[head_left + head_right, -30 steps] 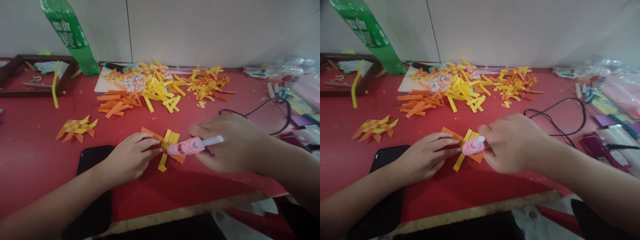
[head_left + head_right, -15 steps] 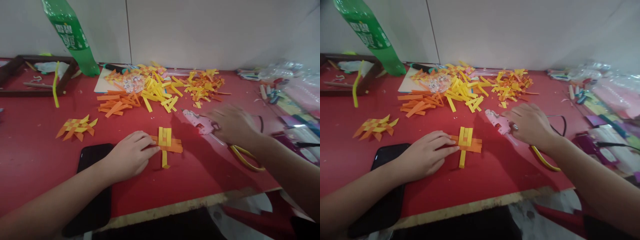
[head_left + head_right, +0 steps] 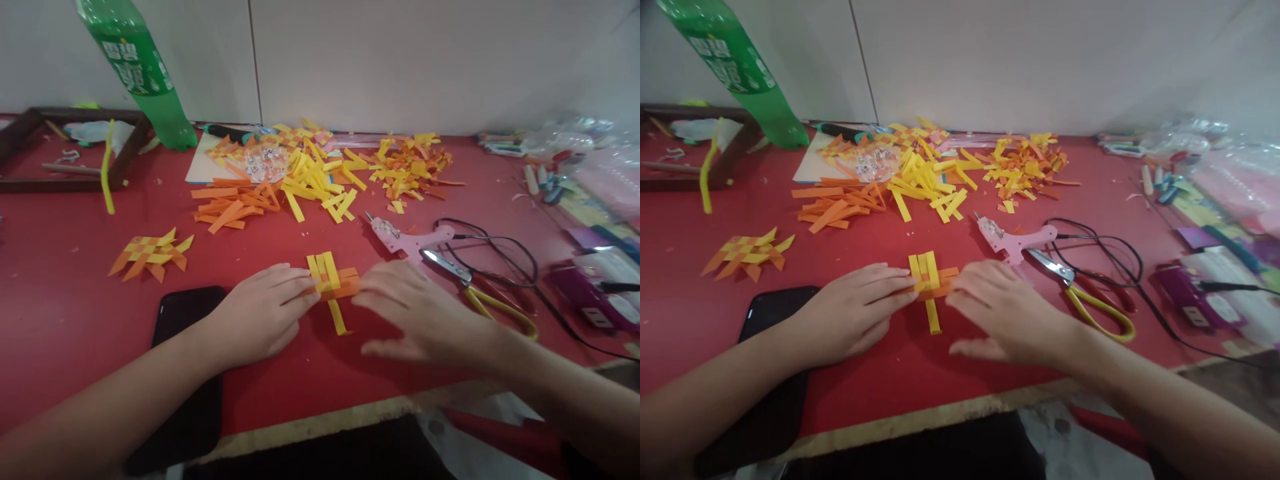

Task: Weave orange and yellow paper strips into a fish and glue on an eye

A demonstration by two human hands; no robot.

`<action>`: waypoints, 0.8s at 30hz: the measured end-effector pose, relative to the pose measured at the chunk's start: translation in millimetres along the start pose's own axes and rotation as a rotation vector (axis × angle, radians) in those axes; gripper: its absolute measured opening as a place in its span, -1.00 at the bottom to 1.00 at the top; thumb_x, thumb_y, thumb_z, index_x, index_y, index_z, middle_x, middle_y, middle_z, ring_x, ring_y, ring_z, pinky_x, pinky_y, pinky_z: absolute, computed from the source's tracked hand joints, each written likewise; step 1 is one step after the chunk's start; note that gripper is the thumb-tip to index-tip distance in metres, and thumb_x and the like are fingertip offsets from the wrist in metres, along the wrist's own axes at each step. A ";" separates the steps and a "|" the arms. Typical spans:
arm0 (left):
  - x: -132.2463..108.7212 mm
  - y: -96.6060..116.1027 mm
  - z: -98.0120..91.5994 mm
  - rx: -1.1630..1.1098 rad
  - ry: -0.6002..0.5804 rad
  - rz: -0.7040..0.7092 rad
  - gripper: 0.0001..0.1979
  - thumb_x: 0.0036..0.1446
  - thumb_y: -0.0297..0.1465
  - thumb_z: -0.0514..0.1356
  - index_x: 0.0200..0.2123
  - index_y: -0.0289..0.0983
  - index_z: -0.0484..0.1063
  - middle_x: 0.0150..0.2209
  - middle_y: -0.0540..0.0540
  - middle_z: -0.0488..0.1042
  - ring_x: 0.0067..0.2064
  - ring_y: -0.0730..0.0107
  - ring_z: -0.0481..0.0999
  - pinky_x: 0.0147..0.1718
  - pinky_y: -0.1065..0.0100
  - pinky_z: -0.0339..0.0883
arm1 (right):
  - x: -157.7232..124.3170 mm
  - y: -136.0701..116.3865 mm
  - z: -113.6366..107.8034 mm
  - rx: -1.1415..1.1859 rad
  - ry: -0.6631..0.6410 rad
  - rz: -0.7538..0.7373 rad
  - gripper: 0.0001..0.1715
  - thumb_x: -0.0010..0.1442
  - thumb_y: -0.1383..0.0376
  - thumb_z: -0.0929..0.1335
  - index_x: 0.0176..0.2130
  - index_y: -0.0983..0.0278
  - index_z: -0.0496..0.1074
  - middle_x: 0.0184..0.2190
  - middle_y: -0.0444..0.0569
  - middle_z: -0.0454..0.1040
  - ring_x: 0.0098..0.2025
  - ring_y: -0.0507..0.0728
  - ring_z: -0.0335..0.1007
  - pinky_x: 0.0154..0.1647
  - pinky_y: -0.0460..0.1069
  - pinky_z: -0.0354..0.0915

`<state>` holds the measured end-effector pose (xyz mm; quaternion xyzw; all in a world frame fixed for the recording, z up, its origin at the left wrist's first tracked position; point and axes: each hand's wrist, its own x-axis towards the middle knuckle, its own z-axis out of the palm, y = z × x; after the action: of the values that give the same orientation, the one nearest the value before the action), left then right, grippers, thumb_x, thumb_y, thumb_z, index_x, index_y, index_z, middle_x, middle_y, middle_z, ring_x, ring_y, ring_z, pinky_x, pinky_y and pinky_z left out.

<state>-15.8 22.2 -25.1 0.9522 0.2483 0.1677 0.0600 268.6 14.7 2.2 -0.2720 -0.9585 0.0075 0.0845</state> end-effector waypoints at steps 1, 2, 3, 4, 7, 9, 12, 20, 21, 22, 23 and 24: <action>0.1 0.3 0.4 -0.002 -0.008 0.000 -0.62 0.22 -0.52 0.05 0.05 -0.36 0.49 0.11 -0.23 0.52 0.12 0.07 0.48 0.17 -0.06 0.34 | 2.2 -9.3 5.9 0.032 0.011 -0.020 -0.43 0.25 -0.11 0.30 -0.10 0.32 0.45 -0.12 0.11 0.50 -0.03 0.28 0.34 0.05 0.18 0.25; 0.3 0.7 0.5 -0.003 -0.020 -0.003 -0.62 0.22 -0.53 0.05 0.06 -0.36 0.49 0.12 -0.23 0.51 0.12 0.08 0.48 0.18 -0.06 0.33 | 3.8 -16.0 11.6 0.064 0.030 -0.030 -0.43 0.25 -0.12 0.31 -0.13 0.33 0.46 -0.14 0.10 0.51 -0.04 0.26 0.35 0.04 0.17 0.26; 0.6 1.3 0.4 -0.006 -0.030 -0.007 -0.62 0.22 -0.53 0.05 0.06 -0.36 0.49 0.12 -0.23 0.51 0.13 0.07 0.48 0.18 -0.06 0.33 | 5.1 -20.3 16.5 0.099 0.053 -0.030 -0.50 0.27 -0.07 0.32 -0.16 0.32 0.47 -0.17 0.07 0.52 -0.06 0.24 0.36 0.03 0.15 0.27; 1.0 1.8 0.1 -0.008 -0.040 -0.012 -0.62 0.22 -0.52 0.06 0.06 -0.36 0.49 0.13 -0.23 0.51 0.13 0.07 0.48 0.18 -0.07 0.32 | 6.3 -22.2 20.3 0.136 0.079 -0.029 -0.61 0.30 0.02 0.33 -0.21 0.30 0.48 -0.20 0.03 0.53 -0.08 0.21 0.38 0.01 0.13 0.27; 1.8 2.4 -1.3 -0.011 -0.055 -0.016 -0.62 0.23 -0.51 0.06 0.07 -0.36 0.47 0.13 -0.25 0.50 0.14 0.07 0.47 0.19 -0.07 0.31 | 11.2 -18.4 24.4 0.239 0.173 -0.038 -0.84 0.32 0.29 0.32 -0.30 0.26 0.47 -0.28 -0.06 0.53 -0.16 0.12 0.40 -0.01 0.08 0.29; 2.1 2.1 -2.1 -0.012 -0.046 -0.008 -0.64 0.24 -0.50 0.05 0.06 -0.35 0.48 0.12 -0.24 0.50 0.13 0.08 0.47 0.19 -0.07 0.31 | 16.3 -12.3 22.9 0.311 0.230 -0.023 -0.86 0.32 0.34 0.32 -0.29 0.25 0.47 -0.29 -0.06 0.54 -0.18 0.09 0.41 -0.01 0.08 0.31; 2.9 1.6 -3.5 -0.011 -0.030 0.001 -0.67 0.24 -0.49 0.06 -0.01 -0.36 0.52 0.06 -0.26 0.53 0.08 0.09 0.48 0.17 -0.01 0.33 | 26.2 -3.4 20.2 0.429 0.271 0.052 -0.89 0.33 0.30 0.33 -0.25 0.24 0.46 -0.29 -0.04 0.55 -0.19 0.09 0.44 -0.07 0.05 0.36; 4.7 3.4 -5.0 0.011 -0.025 0.021 -0.70 0.18 -0.50 0.10 -0.08 -0.35 0.56 -0.06 -0.19 0.57 0.05 0.07 0.46 0.21 -0.03 0.28 | 46.7 13.6 24.8 0.454 0.125 0.293 -0.86 0.31 0.29 0.33 -0.23 0.25 0.50 -0.29 -0.04 0.60 -0.20 0.09 0.51 -0.18 -0.04 0.35; 4.8 3.5 -4.9 0.017 -0.026 0.025 -0.70 0.18 -0.50 0.11 -0.07 -0.35 0.56 -0.04 -0.20 0.57 0.05 0.08 0.45 0.20 -0.01 0.29 | 48.1 14.9 25.4 0.473 0.116 0.313 -0.86 0.30 0.30 0.33 -0.22 0.25 0.50 -0.29 -0.05 0.60 -0.21 0.09 0.52 -0.19 -0.04 0.35; 4.8 3.5 -4.8 0.021 -0.028 0.030 -0.69 0.18 -0.50 0.10 -0.06 -0.36 0.55 -0.03 -0.20 0.57 0.04 0.08 0.45 0.19 0.00 0.30 | 49.2 16.0 25.6 0.491 0.109 0.335 -0.86 0.29 0.30 0.33 -0.21 0.25 0.51 -0.28 -0.05 0.61 -0.21 0.09 0.53 -0.18 -0.04 0.35; 4.7 3.5 -4.8 0.022 -0.031 0.035 -0.68 0.19 -0.50 0.10 -0.05 -0.36 0.55 -0.02 -0.20 0.57 0.04 0.09 0.45 0.19 0.01 0.30 | 50.0 16.9 25.6 0.511 0.103 0.354 -0.86 0.29 0.29 0.33 -0.21 0.25 0.50 -0.27 -0.05 0.61 -0.20 0.09 0.53 -0.17 -0.03 0.36; 4.6 3.6 -4.8 0.020 -0.034 0.036 -0.67 0.19 -0.50 0.10 -0.03 -0.36 0.54 -0.02 -0.20 0.57 0.03 0.09 0.46 0.19 0.02 0.30 | 50.6 17.7 25.2 0.531 0.093 0.370 -0.87 0.27 0.28 0.34 -0.20 0.24 0.50 -0.25 -0.05 0.61 -0.20 0.09 0.53 -0.15 -0.03 0.37</action>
<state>-12.0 21.5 -18.6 0.9598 0.2314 0.1498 0.0519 231.2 57.0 -15.7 -0.4102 -0.8524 0.2600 0.1935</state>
